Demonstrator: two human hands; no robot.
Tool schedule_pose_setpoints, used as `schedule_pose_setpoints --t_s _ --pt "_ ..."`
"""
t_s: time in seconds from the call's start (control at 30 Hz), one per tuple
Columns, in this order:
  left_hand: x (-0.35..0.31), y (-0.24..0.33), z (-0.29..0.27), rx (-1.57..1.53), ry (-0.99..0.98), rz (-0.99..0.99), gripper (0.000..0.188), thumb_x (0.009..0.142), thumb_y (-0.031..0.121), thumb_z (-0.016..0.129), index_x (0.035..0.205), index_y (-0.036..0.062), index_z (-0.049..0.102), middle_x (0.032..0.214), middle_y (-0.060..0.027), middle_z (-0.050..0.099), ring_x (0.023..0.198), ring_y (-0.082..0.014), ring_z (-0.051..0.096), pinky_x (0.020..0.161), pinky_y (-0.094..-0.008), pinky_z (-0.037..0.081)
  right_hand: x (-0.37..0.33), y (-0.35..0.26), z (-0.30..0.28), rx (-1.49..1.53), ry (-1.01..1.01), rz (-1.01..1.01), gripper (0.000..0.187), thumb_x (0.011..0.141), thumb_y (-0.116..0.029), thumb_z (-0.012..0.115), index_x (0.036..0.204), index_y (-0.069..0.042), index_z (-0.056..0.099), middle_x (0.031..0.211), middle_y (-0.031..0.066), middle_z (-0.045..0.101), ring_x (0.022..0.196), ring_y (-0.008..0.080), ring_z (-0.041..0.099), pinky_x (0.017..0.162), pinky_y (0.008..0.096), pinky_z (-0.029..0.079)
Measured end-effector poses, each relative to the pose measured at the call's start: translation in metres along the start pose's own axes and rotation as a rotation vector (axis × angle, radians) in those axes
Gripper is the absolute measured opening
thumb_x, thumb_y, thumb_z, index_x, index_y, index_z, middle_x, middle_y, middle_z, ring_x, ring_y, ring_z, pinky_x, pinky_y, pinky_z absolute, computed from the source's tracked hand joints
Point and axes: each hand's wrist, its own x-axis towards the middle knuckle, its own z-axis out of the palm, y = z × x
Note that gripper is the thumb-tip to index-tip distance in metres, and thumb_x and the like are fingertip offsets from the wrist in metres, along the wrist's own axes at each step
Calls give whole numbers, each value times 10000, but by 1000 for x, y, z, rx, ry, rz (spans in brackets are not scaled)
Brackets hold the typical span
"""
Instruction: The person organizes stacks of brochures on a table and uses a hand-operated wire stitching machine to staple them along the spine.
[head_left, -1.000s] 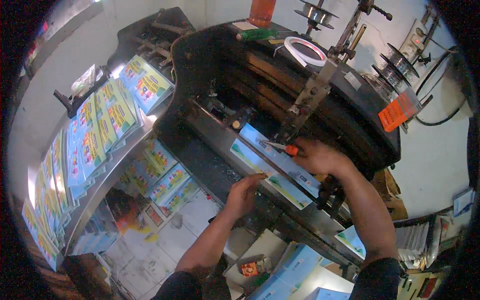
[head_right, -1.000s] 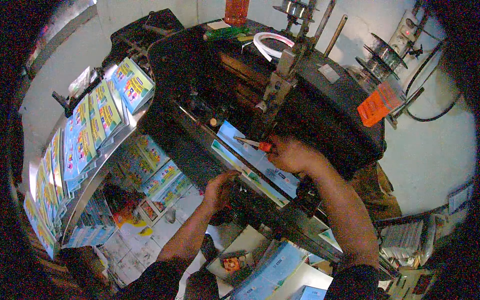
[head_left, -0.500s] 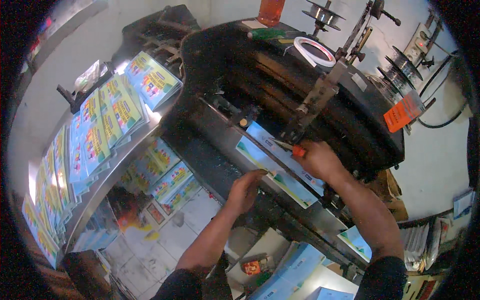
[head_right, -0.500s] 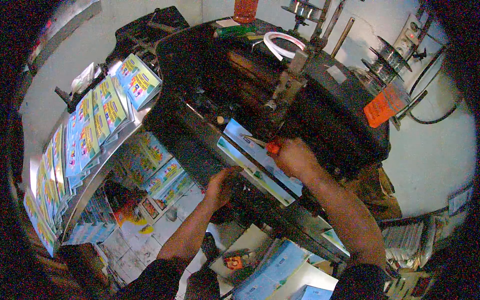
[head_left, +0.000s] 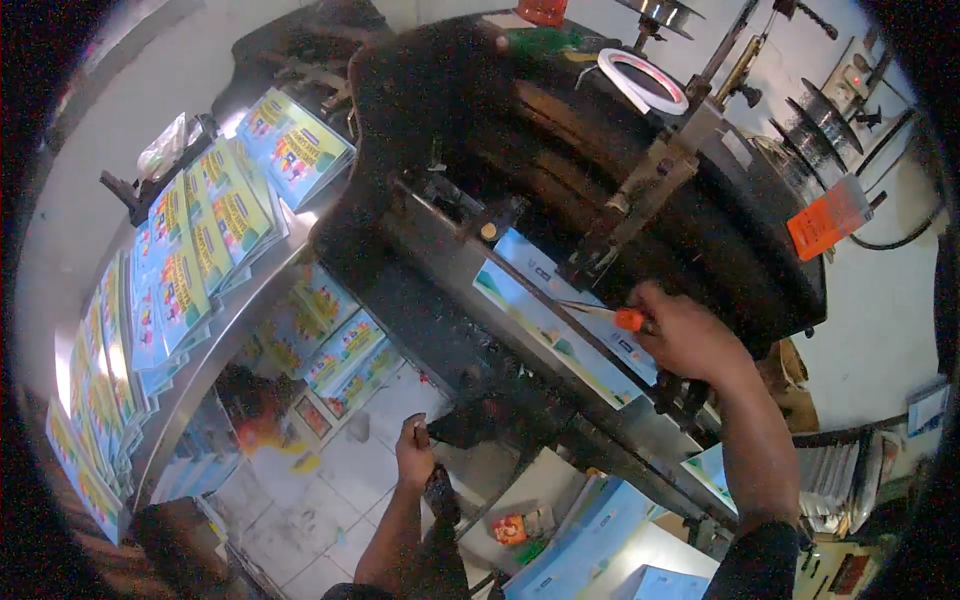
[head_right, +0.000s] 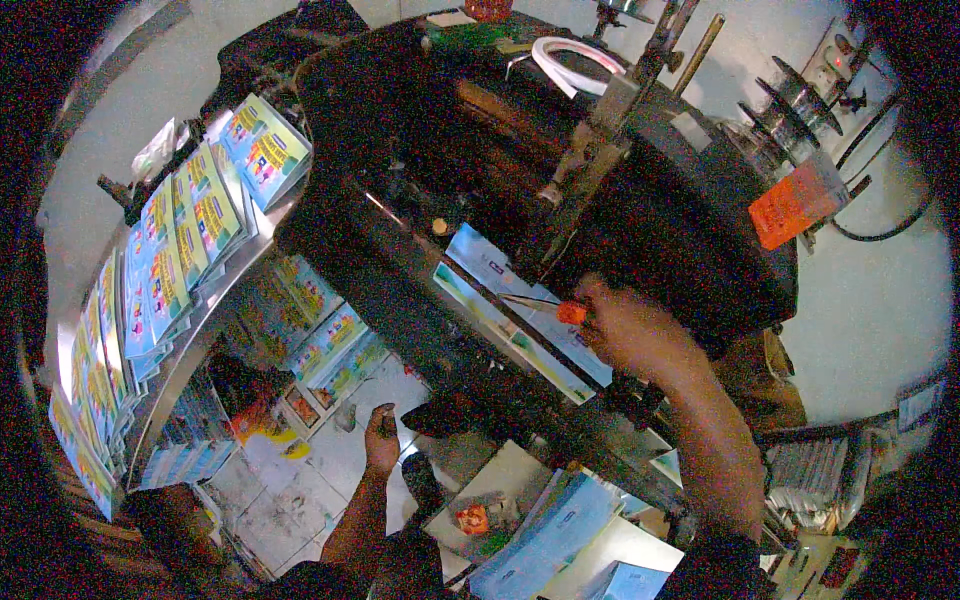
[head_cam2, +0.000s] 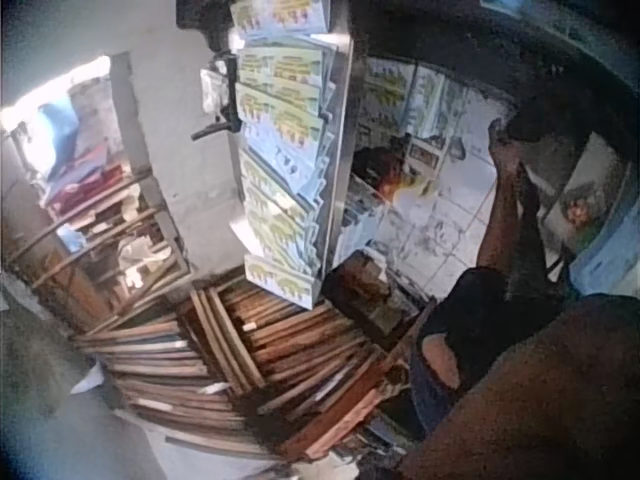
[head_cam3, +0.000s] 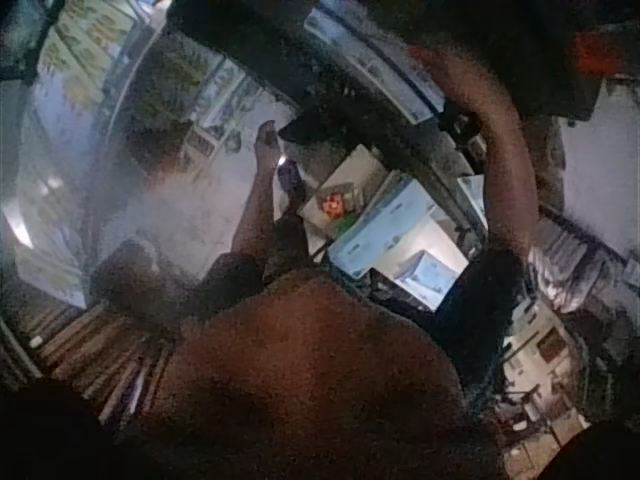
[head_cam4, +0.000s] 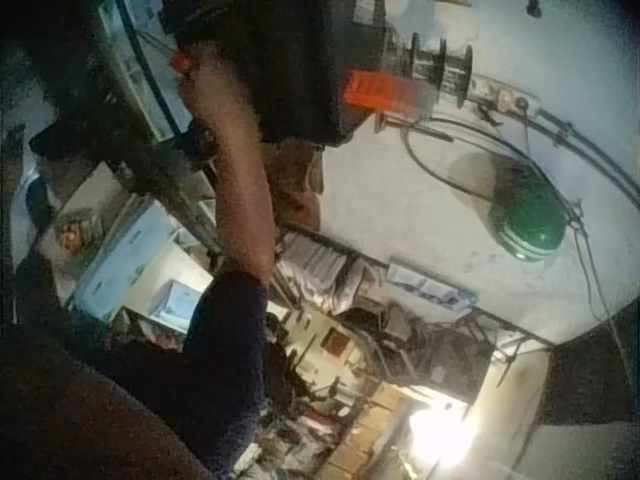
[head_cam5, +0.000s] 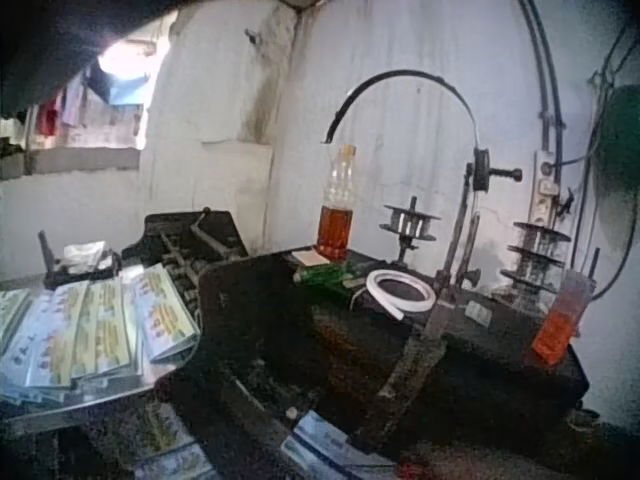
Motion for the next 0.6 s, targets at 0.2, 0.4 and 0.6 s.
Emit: schedule_pose_setpoints --t_s 0.2,0.4,0.6 --pt "1 -113 19 441 -80 39 803 828 321 692 1443 20 273 1219 -239 526 1104 -374 529 928 -427 439 -27 4 5 -7 219 196 327 791 -253 704 967 -16 561 854 230 600 865 406 586 743 474 443" --pt "-25 -122 25 505 -142 -43 757 781 328 710 1390 41 364 1264 -240 494 1182 -424 463 969 -502 420 -23 9 15 61 339 210 361 851 -339 652 985 -11 584 858 246 623 876 438 591 767 509 449" --pt "-43 -139 17 498 -175 -25 689 748 243 727 1342 44 438 1170 -176 588 1092 -355 559 913 -429 478 -12 6 27 50 343 193 366 874 -330 635 1055 -18 576 870 274 615 876 453 588 747 509 443"
